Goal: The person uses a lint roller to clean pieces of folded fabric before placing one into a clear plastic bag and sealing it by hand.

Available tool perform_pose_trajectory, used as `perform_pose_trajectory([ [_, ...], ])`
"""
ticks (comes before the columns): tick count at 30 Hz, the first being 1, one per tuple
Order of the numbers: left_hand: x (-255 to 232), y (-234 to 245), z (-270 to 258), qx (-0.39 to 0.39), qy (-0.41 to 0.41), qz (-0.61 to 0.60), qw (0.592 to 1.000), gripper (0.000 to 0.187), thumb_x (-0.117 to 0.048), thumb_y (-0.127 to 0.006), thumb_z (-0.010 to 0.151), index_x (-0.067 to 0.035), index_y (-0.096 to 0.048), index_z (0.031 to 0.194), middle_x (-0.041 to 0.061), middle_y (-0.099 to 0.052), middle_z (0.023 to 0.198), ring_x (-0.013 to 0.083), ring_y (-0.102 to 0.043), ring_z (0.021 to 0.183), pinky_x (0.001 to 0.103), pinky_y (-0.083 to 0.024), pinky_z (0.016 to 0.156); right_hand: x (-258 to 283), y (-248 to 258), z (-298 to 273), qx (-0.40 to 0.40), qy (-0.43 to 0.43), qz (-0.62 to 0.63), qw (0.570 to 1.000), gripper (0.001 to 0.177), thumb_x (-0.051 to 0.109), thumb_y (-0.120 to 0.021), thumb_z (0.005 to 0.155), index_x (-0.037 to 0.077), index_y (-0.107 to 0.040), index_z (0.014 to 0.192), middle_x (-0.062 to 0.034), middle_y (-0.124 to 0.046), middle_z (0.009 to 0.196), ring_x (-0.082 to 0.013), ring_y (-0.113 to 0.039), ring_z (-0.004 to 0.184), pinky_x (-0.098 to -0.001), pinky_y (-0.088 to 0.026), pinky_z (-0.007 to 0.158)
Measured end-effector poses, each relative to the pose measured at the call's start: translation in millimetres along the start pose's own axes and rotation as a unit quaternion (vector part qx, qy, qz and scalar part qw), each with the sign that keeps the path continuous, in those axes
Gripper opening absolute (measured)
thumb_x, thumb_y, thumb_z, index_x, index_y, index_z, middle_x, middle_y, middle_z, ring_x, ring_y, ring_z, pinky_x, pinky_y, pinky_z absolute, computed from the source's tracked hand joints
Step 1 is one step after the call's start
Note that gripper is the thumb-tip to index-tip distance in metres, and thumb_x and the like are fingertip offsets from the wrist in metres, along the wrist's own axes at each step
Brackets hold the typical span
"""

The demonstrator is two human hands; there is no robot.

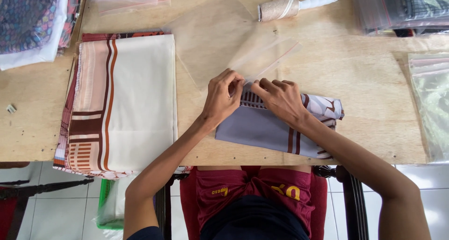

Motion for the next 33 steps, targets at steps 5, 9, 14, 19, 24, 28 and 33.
perform_pose_trajectory([
  [5, 4, -12, -5, 0.093, -0.018, 0.037, 0.995, 0.005, -0.007, -0.064, 0.096, -0.005, -0.065, 0.092, 0.008, -0.058, 0.071, 0.0223, -0.064, 0.061, 0.032, -0.053, 0.048, -6, 18, 11, 0.033, -0.099, 0.173, 0.979, 0.004, 0.018, -0.061, 0.1, 0.018, -0.058, 0.102, 0.0009, -0.064, 0.072, -0.0198, -0.068, 0.054, -0.0283, -0.052, 0.05],
  [9, 1, -10, -1, 0.059, -0.041, 0.034, 0.997, 0.008, -0.009, -0.066, 0.098, -0.007, -0.064, 0.09, 0.005, -0.057, 0.069, 0.0198, -0.063, 0.058, 0.03, -0.051, 0.046, -12, 3, 7, 0.038, -0.174, 0.309, 0.934, 0.009, 0.025, -0.061, 0.1, 0.018, -0.059, 0.105, 0.0003, -0.072, 0.081, -0.0217, -0.075, 0.067, -0.0317, -0.054, 0.056],
  [14, -2, -15, -4, 0.041, -0.081, 0.11, 0.99, 0.009, -0.009, -0.056, 0.101, -0.01, -0.057, 0.092, 0.004, -0.049, 0.069, 0.0215, -0.061, 0.058, 0.031, -0.051, 0.047, -19, 3, 18, 0.095, -0.26, 0.42, 0.864, 0.026, 0.028, -0.068, 0.1, 0.005, -0.06, 0.09, -0.0111, -0.074, 0.078, -0.0345, -0.077, 0.081, -0.0509, -0.057, 0.075],
  [19, 0, -20, -5, 0.043, -0.119, 0.202, 0.971, 0.01, -0.008, -0.055, 0.097, -0.012, -0.053, 0.089, 0.001, -0.044, 0.07, 0.0184, -0.057, 0.056, 0.027, -0.05, 0.047, -17, -9, 15, 0.104, -0.229, 0.444, 0.86, 0.021, 0.011, -0.063, 0.101, -0.003, -0.068, 0.087, -0.0167, -0.072, 0.076, -0.0437, -0.074, 0.086, -0.0536, -0.056, 0.078],
  [24, -11, -18, -6, 0.034, -0.12, 0.198, 0.972, 0.013, -0.005, -0.052, 0.101, -0.01, -0.052, 0.088, 0.002, -0.042, 0.07, 0.0189, -0.057, 0.055, 0.026, -0.05, 0.048, -23, -13, 12, 0.088, -0.214, 0.464, 0.855, 0.018, 0.005, -0.063, 0.102, -0.003, -0.069, 0.087, -0.0183, -0.073, 0.078, -0.0442, -0.074, 0.089, -0.0528, -0.055, 0.076],
  [28, -5, -22, -10, 0.023, -0.085, 0.123, 0.988, 0.015, -0.004, -0.049, 0.103, -0.009, -0.05, 0.089, 0.005, -0.044, 0.07, 0.0247, -0.06, 0.056, 0.028, -0.051, 0.048, -26, -13, 11, 0.085, -0.206, 0.418, 0.88, 0.022, 0.01, -0.065, 0.102, 0.005, -0.07, 0.08, -0.0078, -0.073, 0.072, -0.0344, -0.076, 0.081, -0.0432, -0.055, 0.077],
  [33, -2, -22, -12, 0.014, -0.043, 0.031, 0.998, 0.017, -0.002, -0.052, 0.103, -0.008, -0.05, 0.087, 0.008, -0.044, 0.063, 0.0246, -0.056, 0.051, 0.03, -0.047, 0.046, -25, -1, 16, 0.089, -0.209, 0.397, 0.889, 0.026, 0.008, -0.064, 0.101, 0.008, -0.069, 0.075, -0.0038, -0.072, 0.068, -0.0275, -0.076, 0.078, -0.0375, -0.052, 0.075],
])
Point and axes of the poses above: each hand's wrist, its own z-axis towards the middle knuckle, its own y-axis out of the back of the hand, x = y × z, the point moved 3 cm from there along z, towards the middle knuckle
